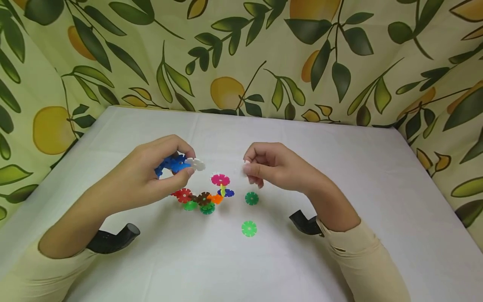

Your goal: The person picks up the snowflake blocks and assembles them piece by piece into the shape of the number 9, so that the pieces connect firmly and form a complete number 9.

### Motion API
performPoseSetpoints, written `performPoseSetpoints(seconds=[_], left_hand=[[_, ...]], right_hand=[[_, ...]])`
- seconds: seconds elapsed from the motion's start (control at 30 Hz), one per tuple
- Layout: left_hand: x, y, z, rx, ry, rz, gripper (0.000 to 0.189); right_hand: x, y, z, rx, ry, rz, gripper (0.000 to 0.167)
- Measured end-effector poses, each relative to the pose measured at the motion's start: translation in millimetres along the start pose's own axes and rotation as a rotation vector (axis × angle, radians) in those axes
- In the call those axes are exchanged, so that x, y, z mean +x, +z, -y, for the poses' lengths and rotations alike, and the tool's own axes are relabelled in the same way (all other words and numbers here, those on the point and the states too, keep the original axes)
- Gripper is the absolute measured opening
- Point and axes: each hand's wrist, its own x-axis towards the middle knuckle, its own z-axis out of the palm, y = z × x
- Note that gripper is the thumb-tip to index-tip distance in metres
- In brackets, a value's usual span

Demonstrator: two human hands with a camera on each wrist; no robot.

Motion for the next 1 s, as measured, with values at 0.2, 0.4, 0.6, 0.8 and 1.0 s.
performPoseSetpoints(seconds=[0.2,0.4,0.6,0.8,1.0], left_hand=[[0.7,9.6,-2.7,-0.068,0.121,-0.075,0.016],[1.8,20.0,-2.7,-0.115,0.166,-0.092,0.016],[3.4,27.5,-1.8,-0.101,0.211,-0.090,0.013],[4.1,36.5,-0.9,0.142,0.318,-0.134,0.014],[4.7,43.8,-1.9,0.238,0.382,-0.190,0.022]], right_hand=[[5.7,19,10,0.138,-0.121,-0.048,0.010],[8.3,32,9,0.197,-0.120,0.026,0.013],[8.9,39,7,0.244,-0.106,-0.028,0.018],[7.8,46,10,0.320,-0.049,-0.136,0.022],[5.6,51,15,0.403,-0.035,-0.168,0.024]])
